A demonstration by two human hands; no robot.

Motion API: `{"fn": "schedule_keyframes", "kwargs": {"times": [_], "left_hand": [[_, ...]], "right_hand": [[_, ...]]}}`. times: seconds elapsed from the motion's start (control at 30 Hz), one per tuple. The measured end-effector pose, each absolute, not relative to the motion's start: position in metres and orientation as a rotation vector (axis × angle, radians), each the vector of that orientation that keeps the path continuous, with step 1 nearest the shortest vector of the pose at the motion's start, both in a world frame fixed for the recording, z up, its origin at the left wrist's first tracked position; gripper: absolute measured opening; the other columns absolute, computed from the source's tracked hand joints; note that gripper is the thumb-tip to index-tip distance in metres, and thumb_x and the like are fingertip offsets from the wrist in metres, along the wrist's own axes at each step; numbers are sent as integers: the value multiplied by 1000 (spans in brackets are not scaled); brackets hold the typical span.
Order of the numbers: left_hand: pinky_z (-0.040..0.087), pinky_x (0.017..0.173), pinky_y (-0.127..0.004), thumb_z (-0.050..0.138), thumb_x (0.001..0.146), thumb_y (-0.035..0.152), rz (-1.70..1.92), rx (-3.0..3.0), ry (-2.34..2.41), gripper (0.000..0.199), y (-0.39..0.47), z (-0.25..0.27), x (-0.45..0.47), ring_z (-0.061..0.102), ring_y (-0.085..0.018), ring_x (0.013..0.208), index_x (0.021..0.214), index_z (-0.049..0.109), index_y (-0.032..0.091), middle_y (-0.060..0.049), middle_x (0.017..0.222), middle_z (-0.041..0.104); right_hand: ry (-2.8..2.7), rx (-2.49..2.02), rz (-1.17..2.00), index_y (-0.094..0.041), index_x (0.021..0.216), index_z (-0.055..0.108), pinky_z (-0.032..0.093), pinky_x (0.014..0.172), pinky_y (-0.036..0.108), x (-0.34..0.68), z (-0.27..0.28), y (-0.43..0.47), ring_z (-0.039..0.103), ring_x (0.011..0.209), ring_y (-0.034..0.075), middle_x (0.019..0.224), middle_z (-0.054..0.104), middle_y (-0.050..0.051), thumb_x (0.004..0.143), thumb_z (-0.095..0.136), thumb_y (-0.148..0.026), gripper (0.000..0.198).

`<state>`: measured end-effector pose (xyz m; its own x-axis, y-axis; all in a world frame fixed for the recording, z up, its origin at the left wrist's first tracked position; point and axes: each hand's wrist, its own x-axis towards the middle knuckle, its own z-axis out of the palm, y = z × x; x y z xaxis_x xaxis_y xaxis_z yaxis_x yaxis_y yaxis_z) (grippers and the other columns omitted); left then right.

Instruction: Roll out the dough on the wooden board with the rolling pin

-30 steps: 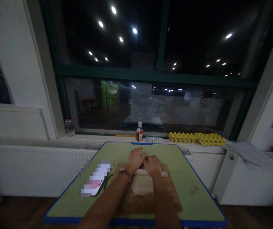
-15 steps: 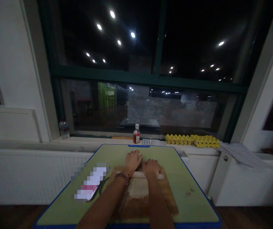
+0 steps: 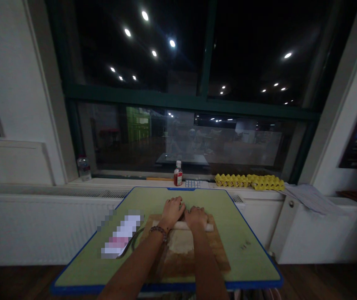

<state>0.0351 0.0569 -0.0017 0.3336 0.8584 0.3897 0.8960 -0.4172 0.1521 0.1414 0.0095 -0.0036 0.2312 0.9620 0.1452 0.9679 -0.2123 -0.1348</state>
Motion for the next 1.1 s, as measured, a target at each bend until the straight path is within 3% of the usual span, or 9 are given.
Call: {"fn": "schedule_keyframes", "kwargs": {"times": [0.3,1.1], "left_hand": [[52,91,-45,59,96,35,-608,-2500,-1663,26,56,-2,35,65,-22,101,112,64,15,-7,110,67],[54,88,-43,60,96,36,-495,-2551,-1699,26,51,6,35,65,-21,99,112,64,15,-7,111,66]], "right_hand": [[-1921,-2253,-89,-24,111,71,44,91,42,141,2,2,59,114,29,118,68,15,98,37,-37,39],[-1846,-2282,-40,-20,113,69,46,89,40,144,-7,11,58,117,29,117,69,15,98,36,-43,43]]}}
